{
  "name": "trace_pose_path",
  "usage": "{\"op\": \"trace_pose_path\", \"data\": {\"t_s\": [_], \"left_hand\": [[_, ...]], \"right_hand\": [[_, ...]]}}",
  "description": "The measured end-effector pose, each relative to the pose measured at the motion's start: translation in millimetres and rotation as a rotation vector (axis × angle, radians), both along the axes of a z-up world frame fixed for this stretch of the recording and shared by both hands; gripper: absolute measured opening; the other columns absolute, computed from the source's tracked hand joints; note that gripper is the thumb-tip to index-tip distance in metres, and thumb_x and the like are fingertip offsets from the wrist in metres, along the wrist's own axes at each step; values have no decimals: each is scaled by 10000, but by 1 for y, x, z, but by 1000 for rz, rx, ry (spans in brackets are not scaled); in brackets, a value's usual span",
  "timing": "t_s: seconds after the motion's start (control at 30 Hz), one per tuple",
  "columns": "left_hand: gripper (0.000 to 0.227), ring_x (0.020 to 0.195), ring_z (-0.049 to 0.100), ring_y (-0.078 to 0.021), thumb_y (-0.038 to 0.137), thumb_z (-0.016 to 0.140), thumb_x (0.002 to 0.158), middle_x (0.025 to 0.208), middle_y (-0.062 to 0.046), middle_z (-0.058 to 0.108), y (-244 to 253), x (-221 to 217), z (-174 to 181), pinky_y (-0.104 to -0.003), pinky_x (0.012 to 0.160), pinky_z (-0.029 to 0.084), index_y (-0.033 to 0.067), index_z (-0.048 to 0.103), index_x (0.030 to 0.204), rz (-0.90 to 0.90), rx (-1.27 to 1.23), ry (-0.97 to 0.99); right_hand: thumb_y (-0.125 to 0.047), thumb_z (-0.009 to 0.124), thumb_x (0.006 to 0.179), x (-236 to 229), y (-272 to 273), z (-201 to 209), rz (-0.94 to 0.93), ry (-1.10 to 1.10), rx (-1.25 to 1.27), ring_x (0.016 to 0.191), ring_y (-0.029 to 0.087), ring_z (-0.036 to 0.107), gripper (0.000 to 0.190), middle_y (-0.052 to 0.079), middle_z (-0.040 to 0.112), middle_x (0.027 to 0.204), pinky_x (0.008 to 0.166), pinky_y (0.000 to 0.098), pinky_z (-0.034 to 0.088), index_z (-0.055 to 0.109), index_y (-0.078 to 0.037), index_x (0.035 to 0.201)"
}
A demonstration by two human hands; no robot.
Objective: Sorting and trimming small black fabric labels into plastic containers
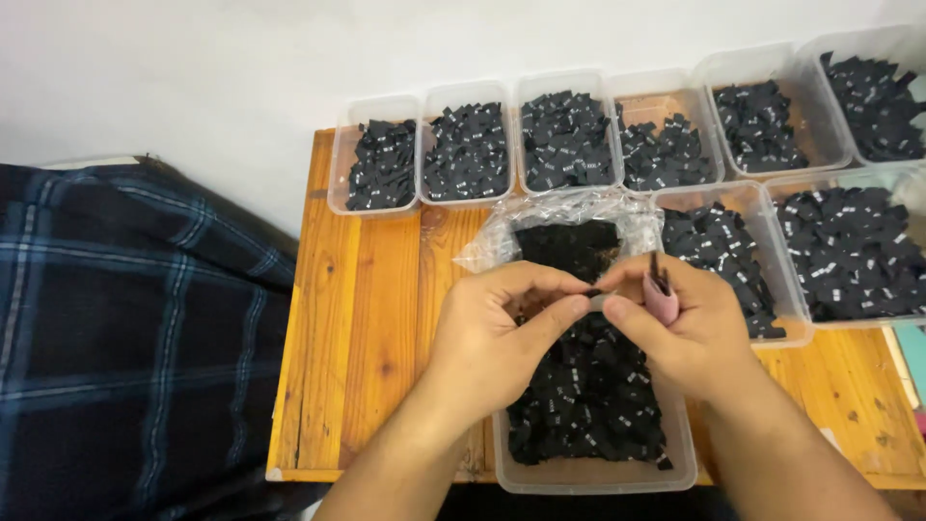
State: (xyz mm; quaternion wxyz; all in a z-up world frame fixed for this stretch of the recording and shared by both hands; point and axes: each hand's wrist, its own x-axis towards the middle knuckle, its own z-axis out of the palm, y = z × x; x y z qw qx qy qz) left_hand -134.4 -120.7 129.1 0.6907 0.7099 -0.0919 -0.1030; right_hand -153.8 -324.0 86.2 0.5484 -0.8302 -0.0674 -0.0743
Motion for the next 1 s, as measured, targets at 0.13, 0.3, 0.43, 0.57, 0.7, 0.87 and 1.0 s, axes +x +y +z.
{"op": "trace_pose_path", "data": {"t_s": [0.13, 0.3, 0.43, 0.57, 0.7, 0.87, 1.0], "left_hand": [[88, 668, 611, -36, 138, 840, 837, 800, -5, 783, -1, 2, 3, -194, 634, 511, 98, 816, 911, 69, 12, -91], [147, 763, 715, -77, 75, 835, 828, 865, -45, 792, 0, 9, -3, -202, 715, 586, 73, 773, 962, 110, -93, -129], [202, 805, 694, -92, 61, 837, 823, 898, -54, 763, 3, 13, 0, -215, 750, 573, 63, 747, 1004, 126, -185, -185], [208, 830, 677, -86, 43, 803, 868, 896, -44, 736, 0, 20, -6, -219, 751, 522, 72, 725, 1059, 88, -229, -221], [187, 824, 630, -69, 57, 755, 902, 886, 3, 705, -2, 25, -6, -223, 756, 499, 99, 735, 1083, 48, -121, -232], [195, 867, 626, -87, 32, 727, 915, 940, -15, 715, -3, 27, -18, -242, 814, 487, 87, 727, 1102, 49, -138, -265], [191, 842, 628, -113, 39, 720, 917, 936, -28, 708, 1, 26, -21, -256, 790, 495, 93, 721, 1100, 51, -95, -339]], "right_hand": [[-257, 747, 844, 10, 7, 24, -49, 91, -177, 603, 70, 505, 82, -83, 591, 613, 617, 242, 424, 760, -194, 896], [-238, 716, 895, 21, 10, 42, 8, -28, -203, 597, 80, 486, 99, -75, 555, 604, 608, 255, 399, 732, -175, 821], [-176, 738, 924, 34, 5, 34, -52, -71, -76, 669, 61, 523, 83, -63, 615, 700, 664, 238, 437, 722, -130, 856], [-108, 662, 959, 36, 4, 26, 14, -91, 74, 564, 77, 409, 149, -36, 480, 585, 546, 245, 367, 652, -90, 812], [-116, 687, 937, 38, -5, 5, -2, 30, 219, 533, 75, 386, 87, -35, 438, 588, 504, 238, 322, 672, -55, 877], [-150, 699, 918, 40, -10, 1, -32, 88, 107, 578, 82, 432, 91, -57, 466, 616, 557, 242, 365, 711, -85, 856], [-201, 702, 886, 38, -8, -3, -17, 95, -40, 617, 86, 408, 80, -67, 441, 652, 633, 248, 365, 704, -147, 945]]}}
